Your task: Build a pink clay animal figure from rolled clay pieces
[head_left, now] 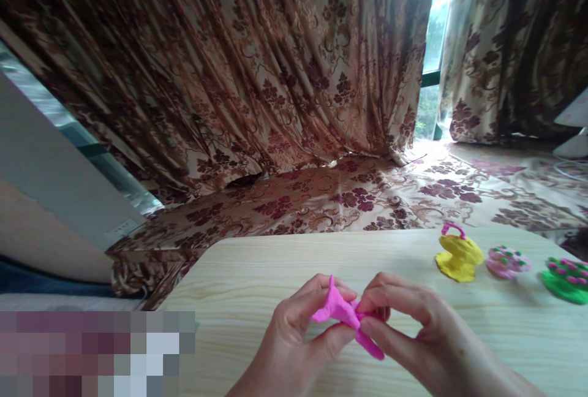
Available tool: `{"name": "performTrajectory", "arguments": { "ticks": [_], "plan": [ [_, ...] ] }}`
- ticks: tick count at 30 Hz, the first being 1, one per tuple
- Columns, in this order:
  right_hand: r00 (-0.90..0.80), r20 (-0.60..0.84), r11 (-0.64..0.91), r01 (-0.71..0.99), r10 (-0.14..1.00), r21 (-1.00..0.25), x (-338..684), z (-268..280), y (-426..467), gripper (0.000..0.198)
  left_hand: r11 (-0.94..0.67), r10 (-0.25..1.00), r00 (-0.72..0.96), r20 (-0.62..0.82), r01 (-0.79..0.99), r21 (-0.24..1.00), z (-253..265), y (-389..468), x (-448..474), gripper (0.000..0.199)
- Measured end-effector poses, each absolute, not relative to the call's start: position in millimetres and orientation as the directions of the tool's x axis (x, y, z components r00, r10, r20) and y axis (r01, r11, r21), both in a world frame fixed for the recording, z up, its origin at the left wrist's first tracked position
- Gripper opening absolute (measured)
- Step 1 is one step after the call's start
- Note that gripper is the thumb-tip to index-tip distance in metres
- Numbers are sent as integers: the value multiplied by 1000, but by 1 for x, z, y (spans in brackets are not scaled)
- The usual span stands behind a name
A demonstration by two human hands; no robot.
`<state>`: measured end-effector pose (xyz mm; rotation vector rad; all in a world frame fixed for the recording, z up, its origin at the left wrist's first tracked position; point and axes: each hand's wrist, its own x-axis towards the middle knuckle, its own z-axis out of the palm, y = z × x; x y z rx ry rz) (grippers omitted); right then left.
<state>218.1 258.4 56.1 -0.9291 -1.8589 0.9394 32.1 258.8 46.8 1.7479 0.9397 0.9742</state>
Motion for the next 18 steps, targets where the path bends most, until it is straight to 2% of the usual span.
{"name": "performTrajectory", "arguments": {
  "ticks": [5,9,18],
  "plan": [
    [-384,346,453,232,856,-861,222,54,258,11,-264,905,382,186,165,950,47,260,32,19],
    [-382,313,423,248,869,-872,229,52,257,19,-235,907,388,164,143,961,49,260,31,21],
    [-364,258,354,229,895,-907,219,56,257,13,-350,879,402,256,181,919,50,261,34,16]
  ]
}}
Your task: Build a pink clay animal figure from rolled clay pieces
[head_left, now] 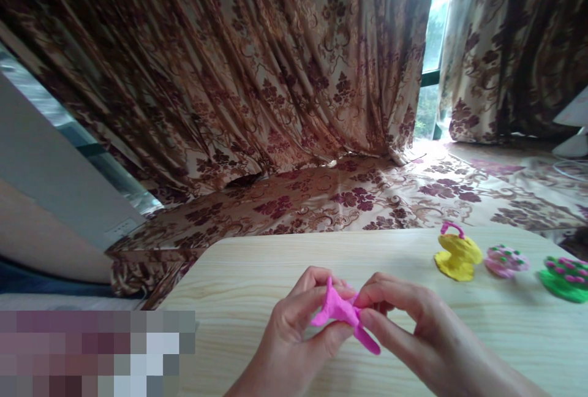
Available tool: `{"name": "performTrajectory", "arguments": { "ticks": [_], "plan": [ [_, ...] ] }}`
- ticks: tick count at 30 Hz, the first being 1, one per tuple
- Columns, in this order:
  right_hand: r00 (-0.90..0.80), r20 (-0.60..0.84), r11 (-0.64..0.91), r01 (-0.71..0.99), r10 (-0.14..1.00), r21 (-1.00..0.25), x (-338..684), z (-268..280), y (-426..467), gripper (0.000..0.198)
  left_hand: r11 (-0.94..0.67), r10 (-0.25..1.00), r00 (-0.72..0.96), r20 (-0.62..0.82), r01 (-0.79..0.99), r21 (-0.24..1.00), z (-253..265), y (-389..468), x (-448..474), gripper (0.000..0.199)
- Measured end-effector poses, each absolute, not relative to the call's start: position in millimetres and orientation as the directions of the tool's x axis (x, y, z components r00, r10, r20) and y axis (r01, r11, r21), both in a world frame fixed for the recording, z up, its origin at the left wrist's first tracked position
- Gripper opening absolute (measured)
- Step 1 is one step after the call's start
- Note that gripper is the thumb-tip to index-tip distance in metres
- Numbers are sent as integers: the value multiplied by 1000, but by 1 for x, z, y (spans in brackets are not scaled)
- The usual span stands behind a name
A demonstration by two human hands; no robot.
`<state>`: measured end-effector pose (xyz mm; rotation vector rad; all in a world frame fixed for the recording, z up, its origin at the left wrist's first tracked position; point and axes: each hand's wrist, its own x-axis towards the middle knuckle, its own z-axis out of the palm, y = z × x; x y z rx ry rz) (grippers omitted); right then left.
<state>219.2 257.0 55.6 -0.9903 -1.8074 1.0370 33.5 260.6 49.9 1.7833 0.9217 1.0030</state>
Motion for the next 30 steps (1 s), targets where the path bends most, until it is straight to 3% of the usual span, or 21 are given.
{"name": "performTrajectory", "arguments": {
  "ticks": [4,9,17,23,30],
  "plan": [
    [-371,268,369,233,889,-900,221,56,257,13,-482,842,397,366,249,840,47,263,30,30],
    [-327,231,325,272,916,-906,225,56,258,21,-720,684,477,552,321,615,42,266,21,48],
    [-307,242,344,344,920,-874,228,56,258,16,-850,478,491,728,468,243,44,264,21,49],
    [-359,372,459,198,856,-866,229,55,259,9,-851,434,493,754,498,165,46,260,26,38],
    [-395,370,452,136,841,-882,225,54,258,7,-866,408,529,744,482,132,46,257,29,33]
  ]
}}
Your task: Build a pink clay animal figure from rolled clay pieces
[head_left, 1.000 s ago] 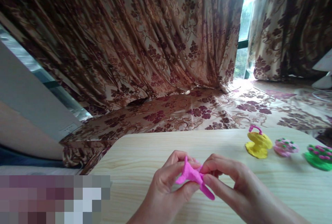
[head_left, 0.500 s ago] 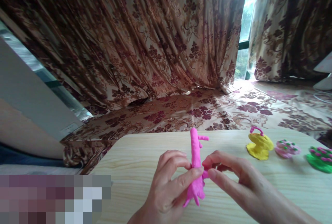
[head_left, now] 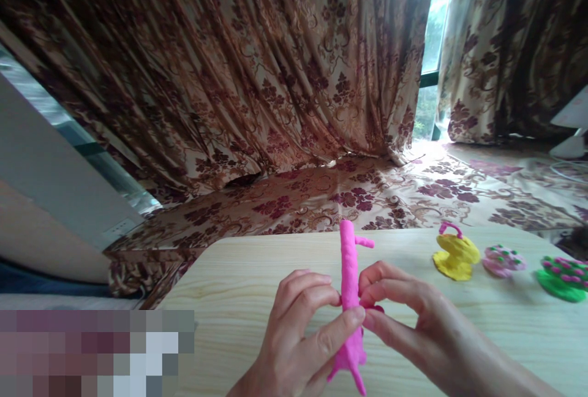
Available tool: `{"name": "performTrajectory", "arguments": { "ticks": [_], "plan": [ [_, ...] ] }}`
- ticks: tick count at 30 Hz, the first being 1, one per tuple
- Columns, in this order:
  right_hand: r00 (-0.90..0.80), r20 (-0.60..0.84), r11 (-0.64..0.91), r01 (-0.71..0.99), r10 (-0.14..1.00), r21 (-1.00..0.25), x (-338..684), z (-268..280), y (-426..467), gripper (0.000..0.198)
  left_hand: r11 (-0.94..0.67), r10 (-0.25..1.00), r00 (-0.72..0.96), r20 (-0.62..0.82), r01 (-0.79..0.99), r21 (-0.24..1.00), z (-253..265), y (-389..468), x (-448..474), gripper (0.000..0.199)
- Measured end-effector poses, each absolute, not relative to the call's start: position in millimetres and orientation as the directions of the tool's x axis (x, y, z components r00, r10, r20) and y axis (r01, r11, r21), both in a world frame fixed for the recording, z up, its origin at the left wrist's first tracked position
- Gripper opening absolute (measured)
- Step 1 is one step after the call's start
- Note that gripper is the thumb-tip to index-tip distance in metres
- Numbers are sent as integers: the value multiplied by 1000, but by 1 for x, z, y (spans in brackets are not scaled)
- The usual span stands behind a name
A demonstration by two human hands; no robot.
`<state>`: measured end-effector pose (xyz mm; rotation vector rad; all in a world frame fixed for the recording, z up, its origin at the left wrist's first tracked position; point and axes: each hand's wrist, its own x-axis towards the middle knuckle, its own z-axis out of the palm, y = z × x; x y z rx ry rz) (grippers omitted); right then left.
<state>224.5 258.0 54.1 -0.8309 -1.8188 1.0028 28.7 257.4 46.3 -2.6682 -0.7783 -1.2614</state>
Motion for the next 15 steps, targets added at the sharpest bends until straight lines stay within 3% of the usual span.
{"name": "performTrajectory", "arguments": {
  "ticks": [5,8,11,15],
  "plan": [
    [-373,439,534,201,817,-821,227,54,258,11,-862,475,536,698,444,246,41,261,24,44],
    [-415,412,573,420,811,-704,243,66,264,16,-770,637,486,598,363,525,43,263,23,43],
    [-402,459,609,570,792,-551,257,72,268,19,-543,799,458,390,268,796,55,259,27,23],
    [-522,429,669,473,737,-573,258,60,262,42,-370,831,507,229,197,908,69,251,30,15]
  ]
}}
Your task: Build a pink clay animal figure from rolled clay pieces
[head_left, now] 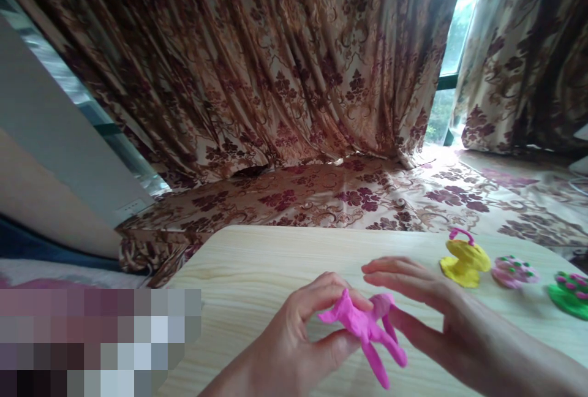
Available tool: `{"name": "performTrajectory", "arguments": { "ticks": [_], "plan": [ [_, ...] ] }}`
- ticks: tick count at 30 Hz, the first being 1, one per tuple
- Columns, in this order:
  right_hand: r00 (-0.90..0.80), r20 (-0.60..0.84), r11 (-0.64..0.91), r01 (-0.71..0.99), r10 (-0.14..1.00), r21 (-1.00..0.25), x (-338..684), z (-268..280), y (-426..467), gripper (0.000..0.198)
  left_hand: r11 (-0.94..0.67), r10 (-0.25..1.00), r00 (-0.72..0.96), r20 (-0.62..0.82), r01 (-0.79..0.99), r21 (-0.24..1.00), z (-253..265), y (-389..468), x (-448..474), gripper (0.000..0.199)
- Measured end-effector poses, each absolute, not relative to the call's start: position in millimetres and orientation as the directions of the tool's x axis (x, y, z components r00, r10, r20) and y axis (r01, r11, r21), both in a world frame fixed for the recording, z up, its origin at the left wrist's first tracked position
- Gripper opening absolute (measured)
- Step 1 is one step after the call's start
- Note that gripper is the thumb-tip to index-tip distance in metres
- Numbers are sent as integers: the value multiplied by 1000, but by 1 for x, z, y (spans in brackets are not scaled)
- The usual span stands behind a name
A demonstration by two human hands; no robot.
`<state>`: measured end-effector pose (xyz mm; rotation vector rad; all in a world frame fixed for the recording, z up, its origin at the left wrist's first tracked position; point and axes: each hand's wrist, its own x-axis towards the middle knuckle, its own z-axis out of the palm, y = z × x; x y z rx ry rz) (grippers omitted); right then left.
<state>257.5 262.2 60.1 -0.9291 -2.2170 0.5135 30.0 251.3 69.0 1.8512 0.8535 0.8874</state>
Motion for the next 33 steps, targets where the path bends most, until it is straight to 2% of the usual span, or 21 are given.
{"name": "performTrajectory", "arguments": {
  "ticks": [2,7,9,11,16,21,25,29,33],
  "plan": [
    [-543,381,638,433,749,-637,251,54,257,41,-323,839,506,199,168,931,67,250,29,19],
    [-480,240,449,385,844,-806,236,57,259,16,-202,916,367,163,71,977,51,251,24,29],
    [-439,219,390,349,871,-852,232,58,264,17,-174,948,285,144,83,981,48,251,23,26],
    [-382,259,384,299,887,-874,230,55,269,20,-209,959,223,173,150,966,49,249,24,22],
    [-329,344,436,268,879,-859,227,39,272,24,-468,882,137,450,347,813,49,246,28,28],
    [-355,334,447,309,873,-839,227,31,270,23,-613,764,169,623,493,617,46,249,26,16],
    [-369,323,452,351,872,-820,226,31,269,23,-641,721,194,666,552,533,44,248,23,14],
    [-366,286,428,403,885,-809,223,32,268,24,-633,726,205,656,573,521,43,248,22,14],
    [-341,230,375,458,911,-806,227,27,263,36,-631,735,214,644,564,533,44,247,23,14]
  ]
}}
